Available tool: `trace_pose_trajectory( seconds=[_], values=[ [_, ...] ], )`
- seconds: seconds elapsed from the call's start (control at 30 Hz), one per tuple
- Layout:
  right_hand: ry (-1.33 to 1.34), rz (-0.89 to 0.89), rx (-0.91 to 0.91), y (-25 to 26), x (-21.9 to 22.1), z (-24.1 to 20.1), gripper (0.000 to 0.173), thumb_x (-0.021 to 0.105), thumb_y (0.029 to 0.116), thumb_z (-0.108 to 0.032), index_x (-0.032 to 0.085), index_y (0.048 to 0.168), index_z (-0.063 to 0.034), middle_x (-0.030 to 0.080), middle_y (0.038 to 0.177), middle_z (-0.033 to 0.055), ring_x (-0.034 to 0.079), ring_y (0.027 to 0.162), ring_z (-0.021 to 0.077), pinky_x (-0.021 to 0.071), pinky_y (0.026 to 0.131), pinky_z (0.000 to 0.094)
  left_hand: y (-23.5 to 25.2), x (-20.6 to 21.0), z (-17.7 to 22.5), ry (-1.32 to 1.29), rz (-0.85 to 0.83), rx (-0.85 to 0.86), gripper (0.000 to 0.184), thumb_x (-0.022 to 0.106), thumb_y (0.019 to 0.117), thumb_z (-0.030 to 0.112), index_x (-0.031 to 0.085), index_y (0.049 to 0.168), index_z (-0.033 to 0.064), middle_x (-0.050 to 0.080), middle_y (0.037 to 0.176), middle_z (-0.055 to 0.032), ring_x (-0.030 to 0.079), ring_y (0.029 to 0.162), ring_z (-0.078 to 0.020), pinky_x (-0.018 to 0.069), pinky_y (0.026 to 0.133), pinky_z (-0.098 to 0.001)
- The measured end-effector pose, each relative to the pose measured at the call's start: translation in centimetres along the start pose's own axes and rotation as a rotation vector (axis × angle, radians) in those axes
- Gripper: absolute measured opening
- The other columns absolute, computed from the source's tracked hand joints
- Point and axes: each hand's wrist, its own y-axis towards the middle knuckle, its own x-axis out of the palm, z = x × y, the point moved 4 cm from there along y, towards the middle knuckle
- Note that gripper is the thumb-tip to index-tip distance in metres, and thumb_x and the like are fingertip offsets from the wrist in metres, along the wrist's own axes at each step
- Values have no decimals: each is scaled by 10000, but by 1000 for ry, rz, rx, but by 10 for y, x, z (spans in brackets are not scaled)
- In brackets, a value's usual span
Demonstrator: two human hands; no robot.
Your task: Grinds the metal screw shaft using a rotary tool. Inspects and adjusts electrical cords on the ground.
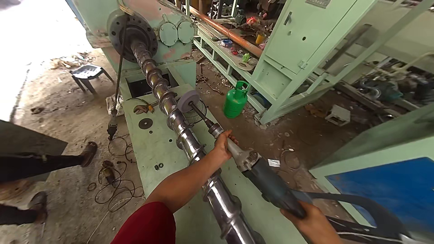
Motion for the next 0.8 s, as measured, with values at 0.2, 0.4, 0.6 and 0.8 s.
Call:
trace_pose_trajectory(
  seconds=[0.2, 0.4, 0.6, 0.8],
  values=[
    [-16, 10, -3, 5, 0, 1, 509, 820, 797, -520, 751, 1075, -100, 746, 913, 148, 723, 895, 339, 546, 838, 641, 7, -2, 0, 7, -12, 4, 233, 551, 1030, 243, 477, 838, 134, 495, 657, -25, 526, 540, -161, 532, 563, -330],
    [-20, 27, -21, 9, 6, 3, 505, 813, 802, -524, 752, 1074, -103, 748, 912, 146, 724, 892, 336, 544, 839, 643, 9, -3, 2, -8, -20, 2, 225, 556, 1023, 232, 479, 837, 132, 492, 654, -29, 524, 536, -164, 530, 561, -330],
    [-46, 17, 6, 8, 4, -2, 517, 811, 802, -536, 751, 1078, -103, 745, 921, 161, 720, 910, 366, 543, 836, 650, 5, -5, 4, -24, -13, 19, 228, 559, 1023, 222, 481, 831, 126, 505, 656, -33, 532, 540, -166, 535, 562, -330],
    [-102, 75, -26, 0, -3, -7, 495, 803, 804, -515, 756, 1090, -114, 750, 895, 162, 729, 871, 374, 547, 795, 658, -5, -3, 5, -48, -30, 54, 222, 554, 1023, 211, 477, 833, 124, 508, 659, -37, 538, 544, -170, 545, 575, -340]
  ],
)
